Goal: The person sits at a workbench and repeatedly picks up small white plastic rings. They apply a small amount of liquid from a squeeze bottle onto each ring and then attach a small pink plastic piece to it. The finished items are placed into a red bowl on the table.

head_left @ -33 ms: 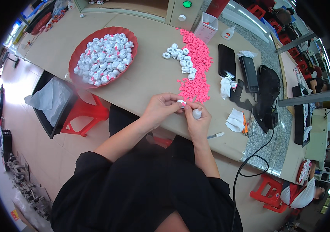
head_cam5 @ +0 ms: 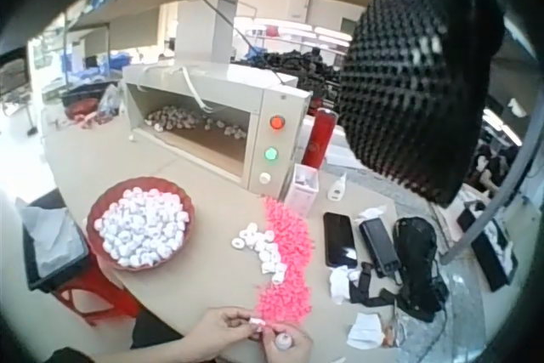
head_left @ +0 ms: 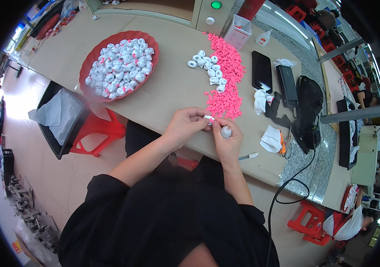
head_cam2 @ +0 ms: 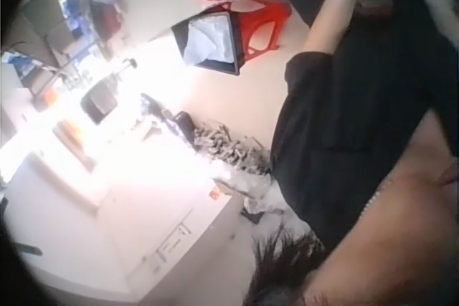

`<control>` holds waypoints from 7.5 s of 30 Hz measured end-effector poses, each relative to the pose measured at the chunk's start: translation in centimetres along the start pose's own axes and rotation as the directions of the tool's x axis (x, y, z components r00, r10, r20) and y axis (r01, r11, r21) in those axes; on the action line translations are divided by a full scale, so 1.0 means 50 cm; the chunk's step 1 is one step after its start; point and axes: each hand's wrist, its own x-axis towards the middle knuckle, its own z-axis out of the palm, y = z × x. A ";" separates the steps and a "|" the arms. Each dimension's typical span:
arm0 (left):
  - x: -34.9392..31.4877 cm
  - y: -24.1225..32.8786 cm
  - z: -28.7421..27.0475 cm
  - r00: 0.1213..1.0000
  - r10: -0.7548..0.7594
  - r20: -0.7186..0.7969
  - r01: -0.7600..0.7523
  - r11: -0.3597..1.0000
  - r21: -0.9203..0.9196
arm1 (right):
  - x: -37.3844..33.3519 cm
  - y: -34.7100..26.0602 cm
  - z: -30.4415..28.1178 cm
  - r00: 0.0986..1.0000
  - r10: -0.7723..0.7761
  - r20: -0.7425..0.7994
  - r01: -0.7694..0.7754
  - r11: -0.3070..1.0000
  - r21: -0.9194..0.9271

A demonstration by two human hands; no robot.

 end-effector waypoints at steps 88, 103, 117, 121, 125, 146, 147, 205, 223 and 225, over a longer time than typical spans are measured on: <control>-0.002 -0.002 -0.018 0.960 0.272 0.061 -0.279 0.939 0.203 | 0.004 -0.018 -0.040 0.949 -0.315 0.014 0.315 0.946 -0.074; -0.005 0.003 -0.016 0.971 0.237 0.035 -0.239 0.943 0.232 | 0.008 -0.015 -0.035 0.923 -0.385 0.010 0.382 0.911 -0.156; -0.004 -0.001 -0.017 0.979 0.205 0.000 -0.202 0.965 0.167 | 0.010 -0.015 -0.036 0.865 -0.500 0.041 0.488 0.821 -0.295; -0.003 -0.003 -0.017 0.976 0.217 -0.010 -0.211 0.959 0.189 | 0.009 -0.015 -0.038 0.876 -0.481 0.040 0.471 0.834 -0.288; -0.004 0.001 -0.015 0.975 0.222 -0.013 -0.215 0.957 0.197 | 0.008 -0.015 -0.038 0.890 -0.454 0.039 0.448 0.857 -0.254; 0.000 -0.008 -0.024 0.973 0.229 0.018 -0.229 0.954 0.196 | 0.029 -0.040 -0.104 0.961 0.160 -0.227 -0.111 0.971 0.214; 0.000 -0.007 -0.023 0.972 0.232 0.024 -0.232 0.954 0.190 | 0.025 -0.035 -0.120 0.964 0.126 -0.234 -0.119 0.992 0.046; -0.013 0.013 -0.031 0.965 0.139 0.224 -0.203 0.934 0.293 | 0.034 -0.045 -0.013 0.915 0.358 0.188 -0.378 0.922 0.086; -0.005 0.011 -0.028 0.991 0.097 0.096 -0.101 0.994 0.038 | 0.017 -0.014 0.011 0.990 -0.077 0.119 0.085 0.994 -0.065; -0.005 0.011 -0.023 0.994 0.086 0.068 -0.088 0.996 0.032 | 0.017 -0.015 0.013 0.987 -0.120 0.111 0.132 0.985 -0.110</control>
